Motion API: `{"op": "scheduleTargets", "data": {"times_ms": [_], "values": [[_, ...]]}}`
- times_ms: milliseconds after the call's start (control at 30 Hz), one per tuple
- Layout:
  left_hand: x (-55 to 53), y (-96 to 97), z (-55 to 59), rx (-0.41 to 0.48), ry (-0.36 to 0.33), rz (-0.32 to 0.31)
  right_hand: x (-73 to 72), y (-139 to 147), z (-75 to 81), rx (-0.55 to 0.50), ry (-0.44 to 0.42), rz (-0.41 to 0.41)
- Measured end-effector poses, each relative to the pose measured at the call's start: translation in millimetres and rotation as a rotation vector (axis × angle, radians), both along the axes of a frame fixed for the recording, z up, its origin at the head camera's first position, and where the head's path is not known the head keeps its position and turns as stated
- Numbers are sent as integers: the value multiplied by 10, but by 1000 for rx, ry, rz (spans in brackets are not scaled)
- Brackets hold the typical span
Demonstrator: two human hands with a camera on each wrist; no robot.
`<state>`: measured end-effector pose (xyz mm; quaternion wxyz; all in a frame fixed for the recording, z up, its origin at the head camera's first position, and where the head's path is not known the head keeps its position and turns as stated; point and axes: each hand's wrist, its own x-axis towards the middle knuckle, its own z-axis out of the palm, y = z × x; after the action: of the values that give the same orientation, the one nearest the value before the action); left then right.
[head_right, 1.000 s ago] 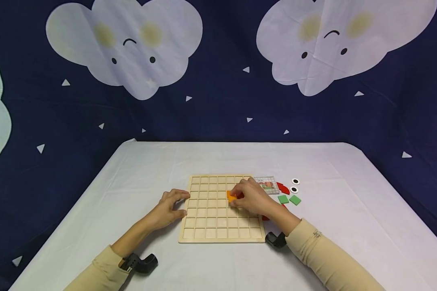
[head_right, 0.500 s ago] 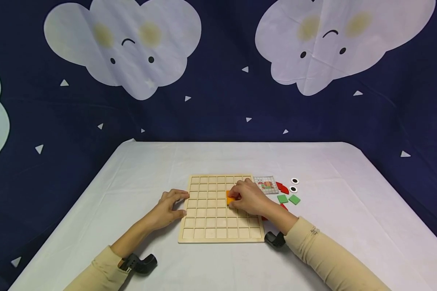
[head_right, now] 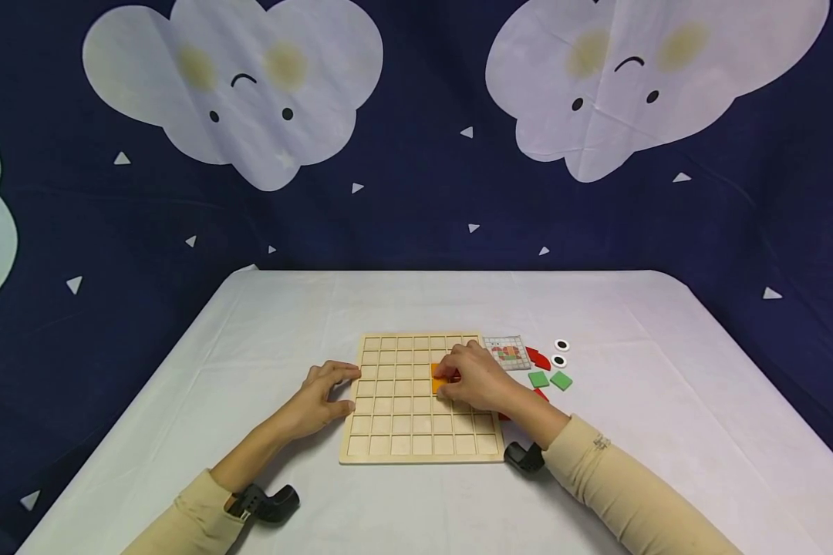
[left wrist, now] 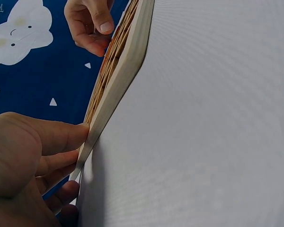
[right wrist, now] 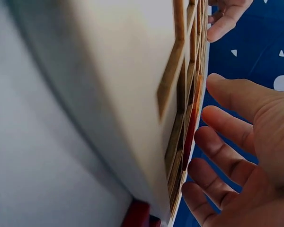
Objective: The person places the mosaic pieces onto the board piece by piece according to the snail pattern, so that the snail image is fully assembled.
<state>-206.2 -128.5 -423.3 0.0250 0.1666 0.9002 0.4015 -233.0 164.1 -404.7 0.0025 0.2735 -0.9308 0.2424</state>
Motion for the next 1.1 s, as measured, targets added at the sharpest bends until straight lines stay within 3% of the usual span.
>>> {"op": "scheduleTargets", "data": {"times_ms": [233,567,1100], "values": [[5,5,5,4,1,-5,13,112,53,-27,30,-58],[7,-12,0,6,2,-15,27,587,140,-36,17,-208],[10,-12,1,2,-2,-9,376,1125,64,20,20,-272]]}}
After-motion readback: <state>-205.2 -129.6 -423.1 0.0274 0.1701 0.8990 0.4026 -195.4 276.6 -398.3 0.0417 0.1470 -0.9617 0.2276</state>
